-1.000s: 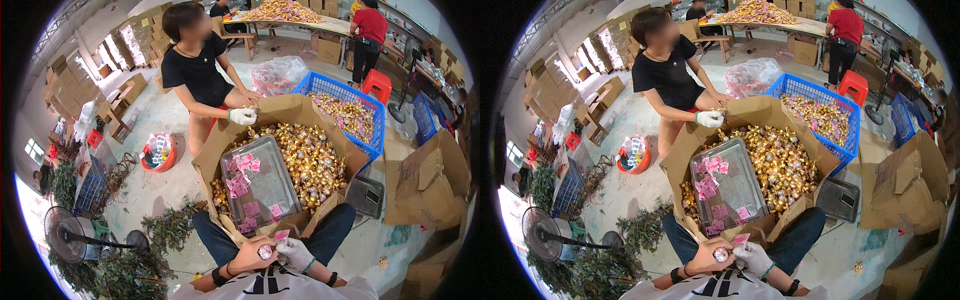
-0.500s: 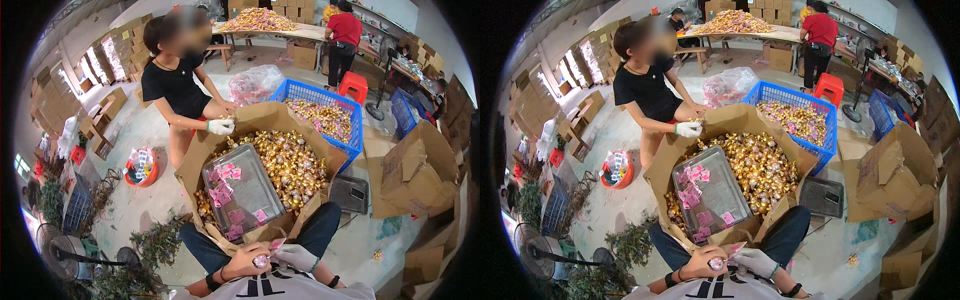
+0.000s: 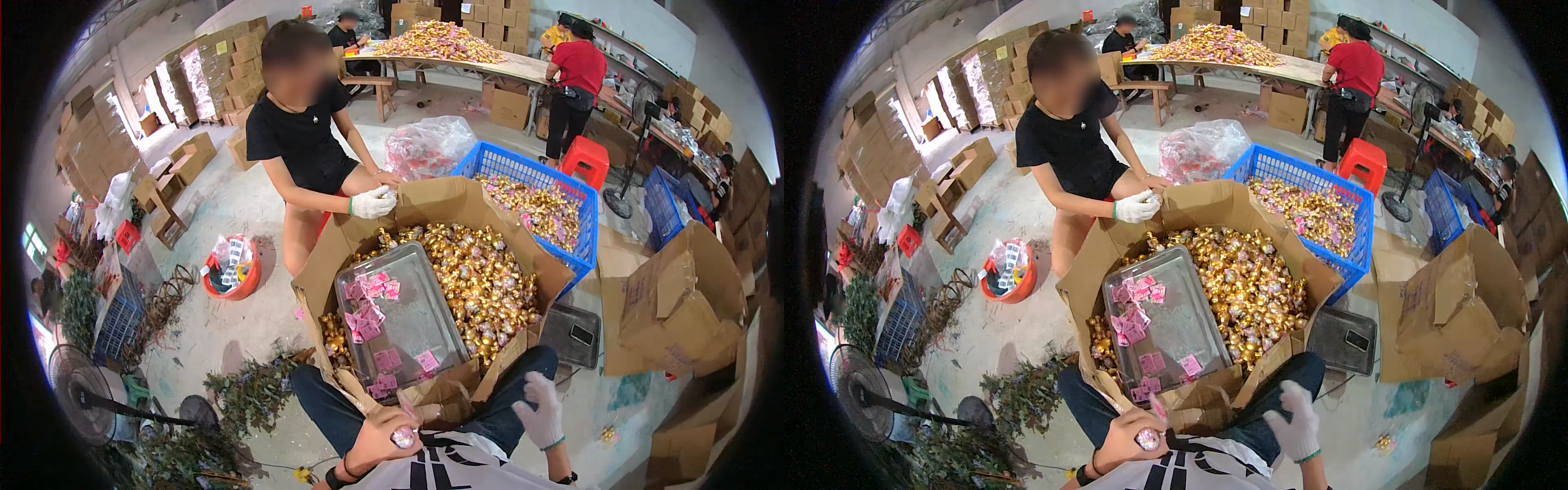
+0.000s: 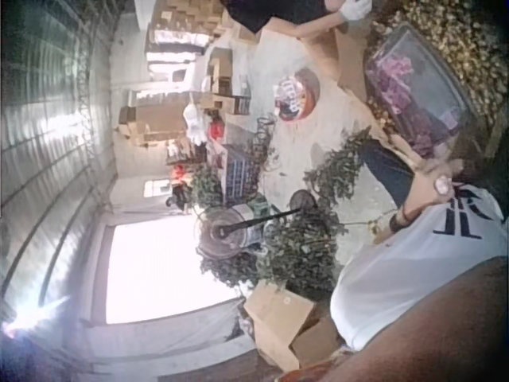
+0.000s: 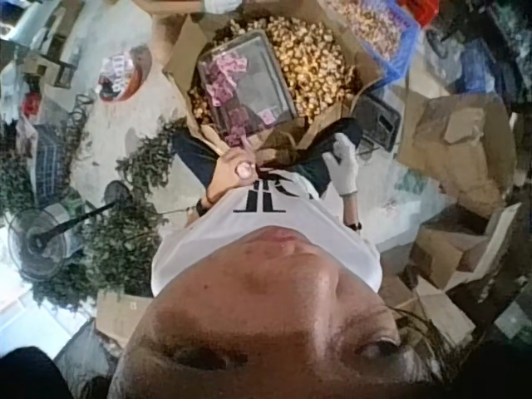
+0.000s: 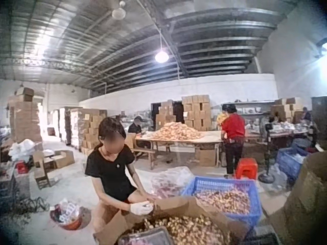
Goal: The recorder is sitting on the floor and manually wrapping individual gold-colored chocolate spheres in pink wrappers.
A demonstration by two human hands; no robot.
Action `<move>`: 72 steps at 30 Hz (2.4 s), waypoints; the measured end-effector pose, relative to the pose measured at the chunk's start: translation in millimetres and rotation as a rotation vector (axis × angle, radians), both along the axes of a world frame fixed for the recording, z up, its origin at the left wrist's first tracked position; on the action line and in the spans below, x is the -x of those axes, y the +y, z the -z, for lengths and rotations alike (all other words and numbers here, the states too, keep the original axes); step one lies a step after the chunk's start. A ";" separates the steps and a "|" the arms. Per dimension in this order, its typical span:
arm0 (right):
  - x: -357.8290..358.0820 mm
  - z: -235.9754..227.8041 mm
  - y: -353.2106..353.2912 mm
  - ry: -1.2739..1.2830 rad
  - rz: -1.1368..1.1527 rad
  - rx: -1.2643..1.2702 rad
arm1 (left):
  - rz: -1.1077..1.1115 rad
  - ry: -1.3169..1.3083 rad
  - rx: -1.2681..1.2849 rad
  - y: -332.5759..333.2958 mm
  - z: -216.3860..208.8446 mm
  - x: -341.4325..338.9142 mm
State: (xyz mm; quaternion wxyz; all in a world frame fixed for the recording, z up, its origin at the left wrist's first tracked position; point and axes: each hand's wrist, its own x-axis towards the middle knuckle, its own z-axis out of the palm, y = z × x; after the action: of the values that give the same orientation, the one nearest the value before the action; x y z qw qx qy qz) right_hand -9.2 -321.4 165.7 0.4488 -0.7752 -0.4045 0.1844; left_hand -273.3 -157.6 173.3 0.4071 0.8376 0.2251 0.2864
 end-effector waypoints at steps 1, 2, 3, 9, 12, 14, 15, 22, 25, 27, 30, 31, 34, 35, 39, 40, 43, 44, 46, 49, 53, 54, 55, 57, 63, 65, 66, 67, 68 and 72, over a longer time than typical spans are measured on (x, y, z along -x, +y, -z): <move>5.8 -7.0 5.0 0.107 -0.105 -0.030 | 0.076 0.015 -0.096 -0.6 -3.3 1.0; 13.9 -6.6 7.6 0.502 -0.211 -0.146 | 0.186 -0.003 -0.158 0.9 -8.5 -0.1; 28.5 -19.9 21.1 0.765 -0.372 -0.316 | 0.187 0.001 -0.155 -0.2 -12.9 -0.8; 62.0 -16.3 61.6 0.378 -0.978 0.028 | 0.454 0.127 -0.425 -2.4 -33.0 -19.5; 61.1 -11.8 69.2 0.368 -0.998 0.303 | 0.396 0.091 -0.414 2.4 -30.4 -19.7; 57.6 1.5 69.4 0.313 -1.054 0.276 | 0.372 0.083 -0.390 3.7 -23.1 -16.2; 56.7 6.6 67.9 0.265 -1.109 0.243 | 0.370 0.073 -0.392 2.2 -20.7 -15.4; 56.6 9.2 49.6 0.366 -1.023 0.215 | 0.251 0.068 -0.357 -6.7 -18.4 -12.7; 55.9 12.4 39.0 0.423 -0.871 0.217 | 0.126 0.117 -0.129 -9.8 -13.9 -11.8; 51.8 31.4 43.5 0.019 -0.831 -0.175 | 0.126 0.096 0.081 -7.7 -3.9 -16.6; 52.8 14.6 55.6 -0.032 -0.768 -0.177 | 0.095 0.079 0.352 -6.9 -8.4 -16.4; 55.4 5.4 52.9 0.076 -0.698 -0.084 | 0.071 0.177 0.396 -8.2 -14.7 -13.4; 56.2 7.6 49.6 0.125 -0.562 -0.082 | 0.056 0.195 0.344 -10.7 -1.2 -15.3; 54.1 7.6 46.5 0.049 -0.559 0.000 | 0.062 0.207 0.377 -12.4 -1.0 -14.4; 49.6 20.8 41.7 -0.171 -0.913 -0.036 | 0.066 0.235 0.595 -21.1 12.5 -5.9; 51.0 19.4 41.5 -0.234 -1.000 0.021 | 0.046 0.244 0.560 -23.6 24.2 -3.5; 68.5 20.2 39.4 -0.070 -0.948 -0.069 | 0.055 0.324 0.548 -28.4 31.3 0.5; 69.2 22.3 38.4 -0.056 -0.940 -0.066 | 0.087 0.340 0.481 -29.0 34.0 1.3; 69.7 26.3 36.2 -0.021 -0.938 -0.052 | 0.151 0.356 0.303 -30.0 34.1 3.0; 74.7 22.1 37.5 -0.121 -0.874 -0.110 | 0.244 0.343 0.259 -26.7 26.8 -1.8; 76.3 26.9 37.2 -0.113 -0.872 -0.035 | 0.265 0.377 0.262 -26.6 27.0 -5.9; 76.3 24.7 39.5 -0.120 -0.881 -0.037 | 0.269 0.379 0.322 -26.0 27.6 -6.0; 77.0 22.5 40.5 -0.126 -0.891 -0.040 | 0.272 0.382 0.383 -26.2 28.4 -5.8; 79.1 18.4 42.8 -0.142 -0.888 -0.006 | 0.282 0.410 0.291 -26.3 31.6 -5.1; 79.0 12.7 46.2 -0.247 -0.912 0.071 | 0.330 0.570 0.105 -28.0 34.5 -5.6; 78.7 11.6 47.8 -0.264 -0.934 0.112 | 0.348 0.578 0.118 -29.3 35.3 -5.3; 78.7 11.2 48.7 -0.253 -0.947 0.140 | 0.344 0.538 0.043 -31.0 35.8 -5.0; 78.9 11.8 49.1 -0.241 -0.959 0.169 | 0.340 0.498 -0.031 -32.9 36.4 -4.9; 78.9 13.0 49.2 -0.235 -0.953 0.172 | 0.348 0.501 -0.029 -33.0 35.1 -5.5; 80.0 15.7 46.5 -0.235 -1.006 0.313 | 0.340 0.374 -0.245 -34.8 31.1 -7.4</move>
State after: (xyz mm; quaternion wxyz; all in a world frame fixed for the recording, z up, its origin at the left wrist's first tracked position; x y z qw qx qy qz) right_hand -89.2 -275.0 150.1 0.1358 -0.5590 -0.7409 0.3465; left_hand -266.0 -192.4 142.2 0.2963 0.9447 0.1162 0.0793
